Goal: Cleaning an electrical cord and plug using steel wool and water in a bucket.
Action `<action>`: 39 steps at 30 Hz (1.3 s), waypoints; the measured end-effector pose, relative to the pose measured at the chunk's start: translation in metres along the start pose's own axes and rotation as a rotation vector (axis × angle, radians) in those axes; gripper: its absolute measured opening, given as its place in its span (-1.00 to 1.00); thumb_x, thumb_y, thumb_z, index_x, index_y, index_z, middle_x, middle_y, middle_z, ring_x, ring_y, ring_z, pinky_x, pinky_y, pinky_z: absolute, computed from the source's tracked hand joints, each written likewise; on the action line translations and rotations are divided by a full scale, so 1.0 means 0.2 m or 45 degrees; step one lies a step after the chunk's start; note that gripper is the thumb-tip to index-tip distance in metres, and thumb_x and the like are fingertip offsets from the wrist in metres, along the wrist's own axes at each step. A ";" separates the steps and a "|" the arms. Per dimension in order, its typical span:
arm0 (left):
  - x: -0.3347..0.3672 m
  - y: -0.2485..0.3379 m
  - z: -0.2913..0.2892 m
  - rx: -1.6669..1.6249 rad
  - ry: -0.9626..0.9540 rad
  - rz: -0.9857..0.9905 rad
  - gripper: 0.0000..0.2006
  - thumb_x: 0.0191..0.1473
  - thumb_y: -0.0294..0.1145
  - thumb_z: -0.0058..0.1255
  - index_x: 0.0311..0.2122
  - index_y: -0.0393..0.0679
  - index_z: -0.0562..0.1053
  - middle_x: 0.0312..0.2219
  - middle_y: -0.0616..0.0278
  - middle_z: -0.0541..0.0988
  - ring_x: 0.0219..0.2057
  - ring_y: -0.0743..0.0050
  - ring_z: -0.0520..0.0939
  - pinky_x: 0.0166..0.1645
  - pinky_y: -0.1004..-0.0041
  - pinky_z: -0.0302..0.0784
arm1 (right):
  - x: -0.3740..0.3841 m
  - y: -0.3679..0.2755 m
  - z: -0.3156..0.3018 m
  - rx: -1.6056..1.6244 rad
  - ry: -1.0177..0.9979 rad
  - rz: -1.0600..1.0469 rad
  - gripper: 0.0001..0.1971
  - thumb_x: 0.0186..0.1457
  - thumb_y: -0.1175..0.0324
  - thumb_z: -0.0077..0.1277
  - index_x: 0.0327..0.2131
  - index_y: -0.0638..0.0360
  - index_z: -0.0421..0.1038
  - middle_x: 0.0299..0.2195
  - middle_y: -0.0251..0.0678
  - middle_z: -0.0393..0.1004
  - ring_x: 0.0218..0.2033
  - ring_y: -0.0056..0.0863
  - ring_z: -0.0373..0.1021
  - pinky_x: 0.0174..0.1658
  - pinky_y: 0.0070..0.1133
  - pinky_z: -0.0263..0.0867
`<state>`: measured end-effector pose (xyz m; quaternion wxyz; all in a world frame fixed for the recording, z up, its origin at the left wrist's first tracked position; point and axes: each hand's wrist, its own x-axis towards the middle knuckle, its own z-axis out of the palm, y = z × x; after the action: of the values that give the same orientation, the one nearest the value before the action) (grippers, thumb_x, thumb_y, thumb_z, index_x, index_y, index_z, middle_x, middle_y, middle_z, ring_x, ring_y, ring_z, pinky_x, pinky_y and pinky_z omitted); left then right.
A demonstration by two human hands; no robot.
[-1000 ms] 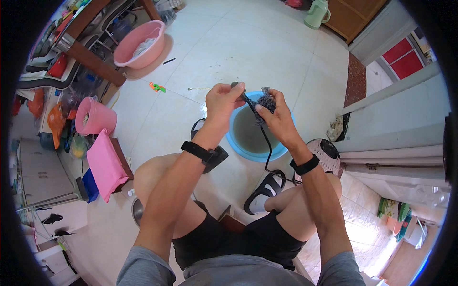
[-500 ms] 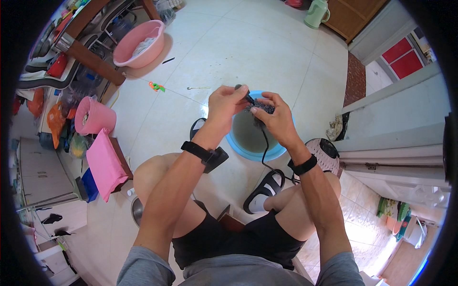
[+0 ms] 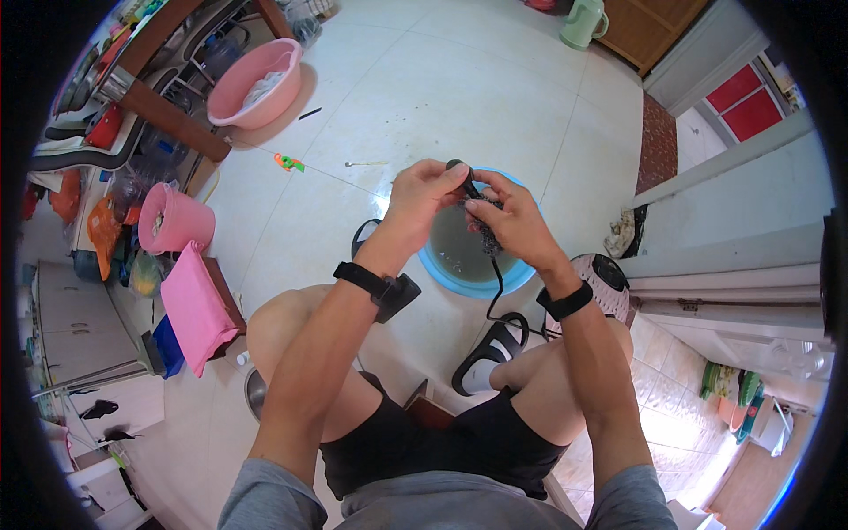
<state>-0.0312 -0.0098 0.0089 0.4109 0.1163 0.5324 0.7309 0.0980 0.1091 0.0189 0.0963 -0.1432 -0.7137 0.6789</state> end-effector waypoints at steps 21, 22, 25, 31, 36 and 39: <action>0.10 0.07 -0.22 -0.086 0.473 0.188 -0.73 0.01 -0.33 0.29 -0.32 -0.23 0.43 -0.47 0.22 0.56 -0.48 0.47 0.55 -0.30 0.48 0.54 | -0.10 0.30 -0.04 -0.343 -0.351 0.153 -0.64 0.09 0.48 0.05 -0.01 0.34 0.34 -0.46 -0.35 0.45 -0.47 -0.65 0.36 -0.38 -0.64 0.27; 0.11 0.06 -0.22 -0.127 0.545 0.198 -0.74 0.02 -0.32 0.28 -0.32 -0.20 0.43 -0.46 0.24 0.56 -0.47 0.48 0.56 -0.27 0.47 0.54 | -0.13 0.35 -0.07 -0.483 -0.331 0.090 -0.64 0.07 0.48 0.07 -0.03 0.34 0.34 -0.47 -0.31 0.45 -0.47 -0.61 0.36 -0.38 -0.61 0.28; 0.12 0.10 -0.28 -0.176 0.615 0.220 -0.74 0.04 -0.30 0.27 -0.32 -0.18 0.42 -0.45 0.25 0.55 -0.45 0.48 0.56 -0.25 0.46 0.55 | -0.18 0.46 -0.12 -0.957 -0.340 -0.038 -0.64 0.02 0.46 0.12 -0.08 0.32 0.34 -0.46 -0.20 0.45 -0.44 -0.51 0.40 -0.36 -0.53 0.30; 0.05 0.09 -0.25 -0.153 0.608 0.211 -0.72 0.02 -0.32 0.27 -0.32 -0.21 0.39 -0.45 0.23 0.53 -0.43 0.46 0.58 -0.24 0.41 0.62 | -0.15 0.36 -0.20 -0.555 -0.039 0.192 -0.57 -0.01 0.43 0.17 -0.04 0.36 0.36 -0.30 -0.05 0.53 -0.28 -0.35 0.49 -0.25 -0.47 0.38; 0.01 0.09 -0.17 -0.066 0.539 0.150 -0.71 0.00 -0.33 0.29 -0.35 -0.22 0.38 -0.45 0.20 0.53 -0.44 0.44 0.57 -0.26 0.41 0.64 | -0.04 0.25 -0.14 -0.072 0.305 0.083 -0.65 0.17 0.29 0.07 -0.07 0.36 0.41 -0.31 -0.31 0.51 -0.27 -0.56 0.41 -0.15 -0.62 0.35; -0.02 0.06 -0.10 -0.082 0.453 0.026 -0.71 -0.01 -0.34 0.29 -0.36 -0.20 0.38 -0.45 0.18 0.53 -0.45 0.39 0.58 -0.27 0.39 0.65 | 0.04 0.19 -0.06 0.190 0.388 0.066 -0.61 0.25 0.21 -0.04 -0.01 0.35 0.36 -0.22 -0.35 0.45 -0.23 -0.62 0.35 -0.09 -0.66 0.29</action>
<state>-0.0468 -0.0283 0.0119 0.3063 -0.0228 0.5718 0.7607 0.0974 0.1238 -0.0190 0.1961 -0.2554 -0.6345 0.7027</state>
